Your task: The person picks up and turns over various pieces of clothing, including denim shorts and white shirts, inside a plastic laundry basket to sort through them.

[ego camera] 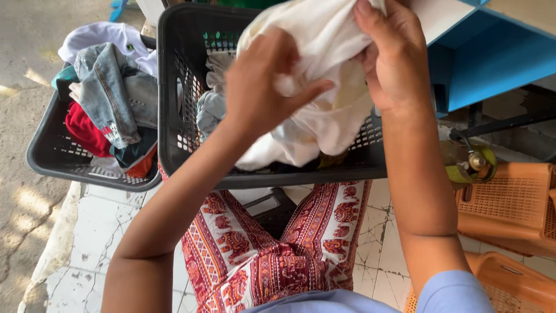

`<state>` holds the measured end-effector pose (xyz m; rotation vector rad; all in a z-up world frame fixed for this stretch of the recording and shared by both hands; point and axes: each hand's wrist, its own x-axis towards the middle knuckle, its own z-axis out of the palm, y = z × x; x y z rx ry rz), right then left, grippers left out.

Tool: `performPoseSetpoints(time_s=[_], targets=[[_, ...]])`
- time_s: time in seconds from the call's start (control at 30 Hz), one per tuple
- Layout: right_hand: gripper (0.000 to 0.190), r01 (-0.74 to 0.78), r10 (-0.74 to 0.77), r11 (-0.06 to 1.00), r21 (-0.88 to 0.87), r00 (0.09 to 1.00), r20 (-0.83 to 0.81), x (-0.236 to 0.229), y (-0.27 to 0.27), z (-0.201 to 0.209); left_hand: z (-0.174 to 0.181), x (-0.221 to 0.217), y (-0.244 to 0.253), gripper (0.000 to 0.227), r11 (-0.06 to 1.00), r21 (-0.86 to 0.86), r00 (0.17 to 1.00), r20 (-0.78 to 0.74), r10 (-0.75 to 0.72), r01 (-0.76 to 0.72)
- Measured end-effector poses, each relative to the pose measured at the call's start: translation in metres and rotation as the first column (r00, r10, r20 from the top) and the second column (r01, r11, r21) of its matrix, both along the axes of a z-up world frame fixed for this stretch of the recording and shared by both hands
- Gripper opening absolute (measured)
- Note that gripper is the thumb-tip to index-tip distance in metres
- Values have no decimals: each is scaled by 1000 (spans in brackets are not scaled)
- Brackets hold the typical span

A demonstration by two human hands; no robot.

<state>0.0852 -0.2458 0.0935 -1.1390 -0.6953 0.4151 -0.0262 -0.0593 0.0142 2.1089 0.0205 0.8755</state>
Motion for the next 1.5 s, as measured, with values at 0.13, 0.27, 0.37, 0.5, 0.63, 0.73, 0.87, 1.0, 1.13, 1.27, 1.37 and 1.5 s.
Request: performPoseSetpoints(time_s=[0.13,0.27,0.37,0.5,0.63,0.73,0.87,1.0,1.13,1.27,1.37,1.5], targets=[[19,271,-253,944,190,961,-111,36,-17,-37,-29,33,12,52,801,488,927,47,372,-347],[37,369,-303,867,335,924,-234,85,-97,-29,-63,43,53,39,984,128,935,-318,156,-121],[35,389,-394,884,259,919,-36,92,-101,-30,-64,39,46,46,997,-46,944,-328,39,-57],[30,367,-339,927,-78,909,240,44,-34,-27,-51,48,33,45,811,-579,892,-320,-319,82],[29,167,-81,950,-263,948,309,-4,18,-23,-60,72,16,40,996,-82,923,-384,6,-40],[32,103,-14,948,-301,959,284,-22,15,-19,-81,75,33,31,986,83,928,-335,162,-142],[28,241,-189,959,-147,936,298,-5,-4,-16,-88,79,34,21,713,-698,802,-385,-457,70],[25,272,-211,936,-225,942,261,26,-31,-28,-65,37,39,18,202,-930,753,108,-649,307],[38,391,-51,808,-441,791,610,44,-16,-93,-36,18,25,25,-213,-889,751,457,-477,405],[51,490,-63,829,-268,558,827,29,-8,-94,-27,17,28,30,-208,-868,743,495,-451,451],[44,575,-338,814,-83,585,737,-4,-13,-49,-24,15,33,31,-23,-894,773,400,-493,448],[29,600,-273,779,184,60,960,-41,-3,-20,-23,19,25,30,99,-883,764,336,-550,459]])
